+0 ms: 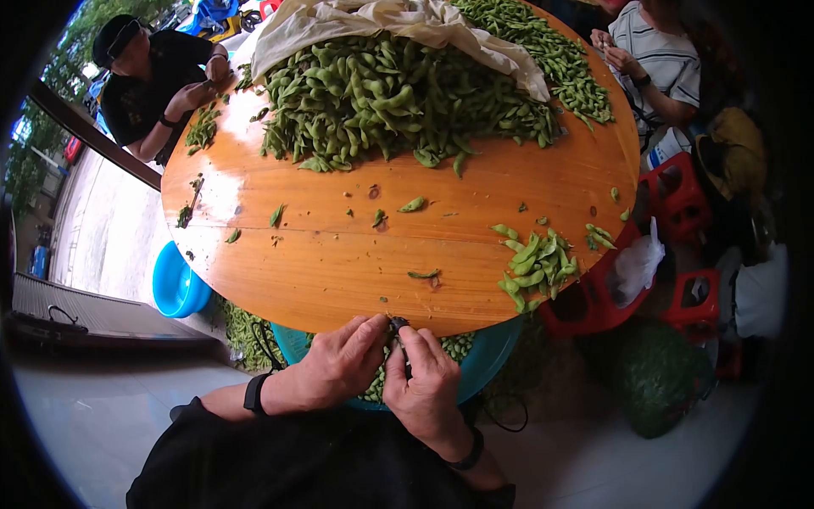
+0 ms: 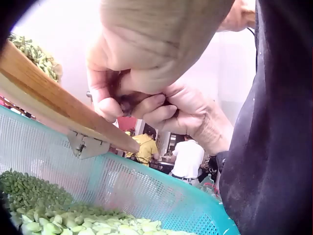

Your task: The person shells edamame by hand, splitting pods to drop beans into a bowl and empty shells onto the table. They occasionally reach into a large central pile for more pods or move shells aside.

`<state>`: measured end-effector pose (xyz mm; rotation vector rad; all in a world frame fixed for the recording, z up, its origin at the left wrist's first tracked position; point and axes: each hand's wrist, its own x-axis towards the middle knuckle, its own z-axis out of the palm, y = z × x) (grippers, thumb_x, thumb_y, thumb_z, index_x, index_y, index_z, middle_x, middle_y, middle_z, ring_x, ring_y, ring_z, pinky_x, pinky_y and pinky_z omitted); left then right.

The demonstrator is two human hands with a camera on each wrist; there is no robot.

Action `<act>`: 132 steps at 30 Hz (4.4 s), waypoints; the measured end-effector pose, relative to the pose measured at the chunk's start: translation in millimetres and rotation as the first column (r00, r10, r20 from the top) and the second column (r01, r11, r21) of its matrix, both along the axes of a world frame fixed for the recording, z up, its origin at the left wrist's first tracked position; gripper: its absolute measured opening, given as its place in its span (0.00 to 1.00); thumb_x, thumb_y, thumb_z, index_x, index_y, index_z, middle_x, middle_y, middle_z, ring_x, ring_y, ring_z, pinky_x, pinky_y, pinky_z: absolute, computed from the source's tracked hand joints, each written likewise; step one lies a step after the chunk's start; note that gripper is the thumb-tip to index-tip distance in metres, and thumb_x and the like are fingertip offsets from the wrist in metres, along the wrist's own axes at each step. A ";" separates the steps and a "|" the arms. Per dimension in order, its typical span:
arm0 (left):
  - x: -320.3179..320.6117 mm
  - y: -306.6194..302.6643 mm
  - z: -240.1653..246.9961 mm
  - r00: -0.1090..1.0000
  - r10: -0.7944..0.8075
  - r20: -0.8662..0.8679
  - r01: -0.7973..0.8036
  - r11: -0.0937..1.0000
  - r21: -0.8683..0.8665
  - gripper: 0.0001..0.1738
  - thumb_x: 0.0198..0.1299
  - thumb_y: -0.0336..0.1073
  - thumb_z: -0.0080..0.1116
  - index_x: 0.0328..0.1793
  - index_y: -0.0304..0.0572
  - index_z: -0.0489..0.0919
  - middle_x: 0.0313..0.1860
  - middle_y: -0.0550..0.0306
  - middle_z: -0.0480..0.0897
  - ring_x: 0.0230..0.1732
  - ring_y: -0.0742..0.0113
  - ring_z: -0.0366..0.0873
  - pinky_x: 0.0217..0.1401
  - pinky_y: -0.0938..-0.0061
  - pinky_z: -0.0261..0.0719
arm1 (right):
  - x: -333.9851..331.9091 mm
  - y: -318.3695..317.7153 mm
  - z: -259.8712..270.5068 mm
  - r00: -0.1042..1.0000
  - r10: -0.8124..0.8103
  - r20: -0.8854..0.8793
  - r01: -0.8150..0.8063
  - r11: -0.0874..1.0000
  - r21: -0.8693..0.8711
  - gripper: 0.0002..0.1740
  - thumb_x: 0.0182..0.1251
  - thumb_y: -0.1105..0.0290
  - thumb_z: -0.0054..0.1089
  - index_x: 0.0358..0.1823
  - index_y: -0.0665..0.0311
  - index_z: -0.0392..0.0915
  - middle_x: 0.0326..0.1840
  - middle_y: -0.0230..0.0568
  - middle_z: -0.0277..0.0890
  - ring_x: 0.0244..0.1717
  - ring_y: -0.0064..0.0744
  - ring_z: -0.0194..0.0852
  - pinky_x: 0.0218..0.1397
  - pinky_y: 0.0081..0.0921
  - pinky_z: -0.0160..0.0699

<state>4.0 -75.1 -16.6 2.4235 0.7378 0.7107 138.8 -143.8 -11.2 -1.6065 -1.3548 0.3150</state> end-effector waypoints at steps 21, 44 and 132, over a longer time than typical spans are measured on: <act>-2.1 13.6 3.7 0.935 0.174 0.308 0.261 0.251 -0.932 0.16 0.74 0.37 0.54 0.60 0.34 0.72 0.33 0.63 0.76 0.33 0.79 0.73 0.34 0.81 0.73 | 0.8 -6.7 -18.9 0.970 -0.004 0.242 -0.022 0.994 0.105 0.13 0.58 0.85 0.59 0.46 0.74 0.75 0.33 0.53 0.71 0.30 0.54 0.77 0.31 0.40 0.78; 26.6 102.3 44.4 0.958 -0.267 -0.101 0.251 0.956 -0.153 0.05 0.62 0.30 0.63 0.42 0.37 0.83 0.32 0.49 0.84 0.31 0.53 0.83 0.33 0.65 0.82 | 83.0 3.5 2.4 0.893 -0.332 0.302 0.336 0.941 0.043 0.16 0.64 0.85 0.53 0.54 0.77 0.72 0.39 0.61 0.73 0.40 0.62 0.76 0.41 0.47 0.76; -4.2 135.4 8.9 0.885 -0.347 -0.311 0.335 0.937 -0.093 0.50 0.72 0.67 0.36 0.81 0.29 0.46 0.81 0.33 0.52 0.81 0.40 0.48 0.82 0.50 0.45 | 84.5 -30.1 -34.5 0.968 -0.082 -0.236 0.102 0.992 0.072 0.09 0.67 0.82 0.52 0.45 0.79 0.77 0.37 0.40 0.70 0.19 0.19 0.65 0.18 0.18 0.62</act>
